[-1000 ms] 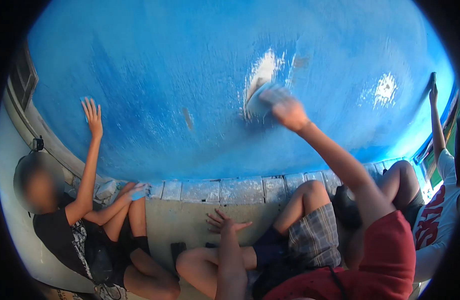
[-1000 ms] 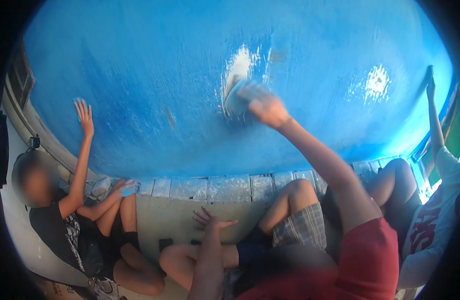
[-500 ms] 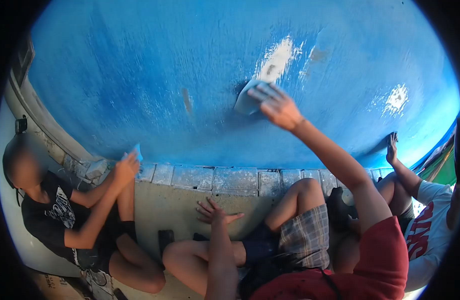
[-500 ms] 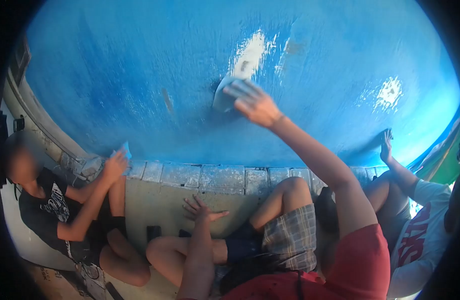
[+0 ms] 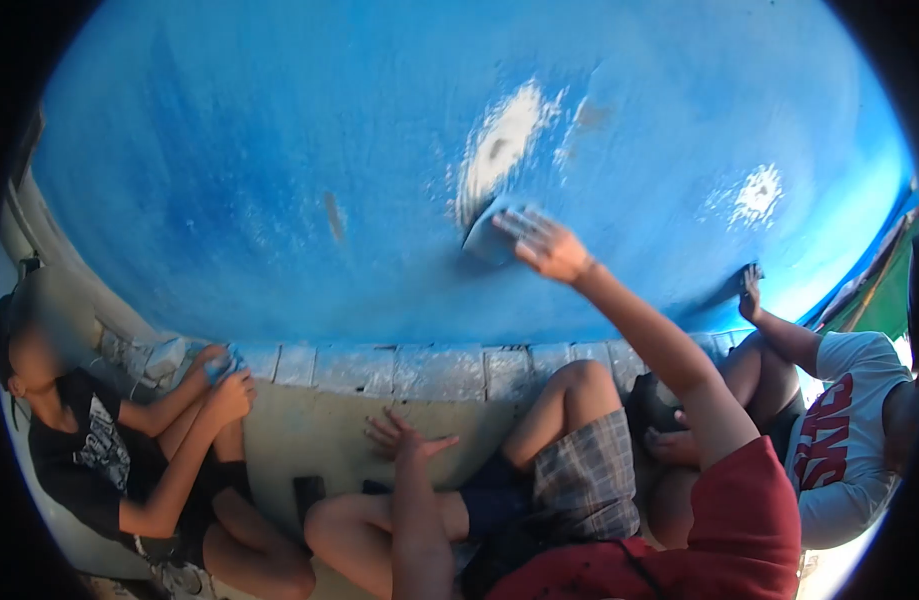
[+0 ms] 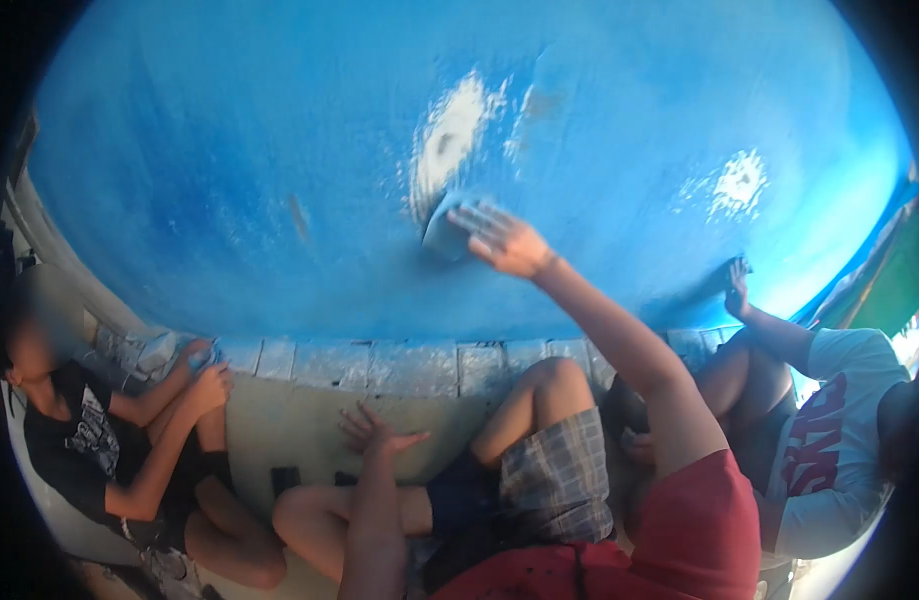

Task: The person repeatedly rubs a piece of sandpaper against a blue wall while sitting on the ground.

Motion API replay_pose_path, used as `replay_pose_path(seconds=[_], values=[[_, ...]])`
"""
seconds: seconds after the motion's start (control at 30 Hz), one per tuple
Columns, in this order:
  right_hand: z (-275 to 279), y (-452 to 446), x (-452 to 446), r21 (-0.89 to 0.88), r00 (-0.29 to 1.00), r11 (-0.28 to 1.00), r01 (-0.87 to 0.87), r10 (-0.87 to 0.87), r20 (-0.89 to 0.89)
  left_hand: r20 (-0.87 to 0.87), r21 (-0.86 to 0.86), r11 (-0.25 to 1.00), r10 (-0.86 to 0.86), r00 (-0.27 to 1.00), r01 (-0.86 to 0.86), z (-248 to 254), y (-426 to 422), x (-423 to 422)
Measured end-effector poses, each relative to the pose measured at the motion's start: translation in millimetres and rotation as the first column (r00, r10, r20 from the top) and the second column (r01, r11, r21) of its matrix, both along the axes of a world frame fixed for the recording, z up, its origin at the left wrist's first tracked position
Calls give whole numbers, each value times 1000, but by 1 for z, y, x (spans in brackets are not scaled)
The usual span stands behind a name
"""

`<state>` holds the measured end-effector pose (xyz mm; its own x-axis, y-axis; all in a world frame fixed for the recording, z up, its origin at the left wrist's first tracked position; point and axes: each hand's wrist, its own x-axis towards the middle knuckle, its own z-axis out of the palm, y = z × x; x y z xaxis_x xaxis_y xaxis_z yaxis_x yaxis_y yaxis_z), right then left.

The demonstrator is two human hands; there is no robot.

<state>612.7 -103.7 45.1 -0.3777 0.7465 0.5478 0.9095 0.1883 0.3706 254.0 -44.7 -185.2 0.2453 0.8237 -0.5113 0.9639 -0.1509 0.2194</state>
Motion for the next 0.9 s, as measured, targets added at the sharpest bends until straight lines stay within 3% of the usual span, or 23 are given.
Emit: replay_pose_path(seconds=[0.07, 0.1, 0.13, 0.2, 0.33, 0.4, 0.43, 0.47, 0.53, 0.6, 0.63, 0.7, 0.73, 0.77, 0.8, 0.87, 0.9], values=[[16, -13, 3, 428, 963, 869, 249, -176, -203, -32, -16, 1000, -10, 999, 10, 11, -2, 0], [26, -16, 0, 588, 925, 723, 363, -202, -323, -51, -31, 1000, -5, 999, 3, 15, -3, 2], [32, -11, -18, 732, 824, 450, 511, -13, -567, -38, -26, 1000, -11, 999, 10, 10, 0, 7], [3, -7, -20, 496, 852, 692, 524, -410, -327, -54, -16, 1000, -28, 998, 27, -4, 1, 3], [46, -1, -22, 692, 894, 594, 411, -112, -435, -79, -51, 999, -19, 997, 15, 13, 7, 8], [83, 0, -49, 618, 551, 492, 614, 294, -781, -61, -26, 1000, -7, 998, 5, -1, 2, 4], [82, 13, -42, 706, 868, 531, 469, -131, -479, -80, -45, 999, -5, 997, 1, -1, -1, 0], [81, 23, -37, 641, 957, 712, 289, -242, -162, -91, -58, 998, -6, 996, 0, 2, 1, 3], [83, 29, -34, 418, 990, 901, 118, -140, 21, -94, -68, 998, -9, 996, 2, 7, 2, 7], [100, 25, -31, 699, 941, 641, 317, -120, -317, -90, -71, 997, -6, 996, 0, 13, 2, 7], [97, 23, -36, 746, 896, 519, 418, -100, -433, -80, -70, 998, -2, 997, -3, 10, 2, 9], [58, 24, -45, 427, 987, 892, 147, -103, -125, -82, -64, 998, -1, 997, -4, 3, 4, 7], [35, 24, -48, 191, 999, 981, 32, -37, 23, -92, -70, 998, -5, 996, -1, 2, 3, 6], [20, 22, -51, 83, 1000, 996, -17, 15, 21, -98, -75, 997, -10, 995, 2, 2, 2, 7], [14, 15, -46, 294, 991, 948, 124, -104, -83, -102, -71, 997, -11, 995, 4, 3, 5, 8], [18, 12, -42, 611, 916, 689, 391, -224, -333, -92, -79, 997, -17, 996, 10, 4, 7, 6], [10, 23, -51, 718, 864, 502, 482, -135, -486, -89, -87, 996, -11, 996, 3, 5, 5, 5]])
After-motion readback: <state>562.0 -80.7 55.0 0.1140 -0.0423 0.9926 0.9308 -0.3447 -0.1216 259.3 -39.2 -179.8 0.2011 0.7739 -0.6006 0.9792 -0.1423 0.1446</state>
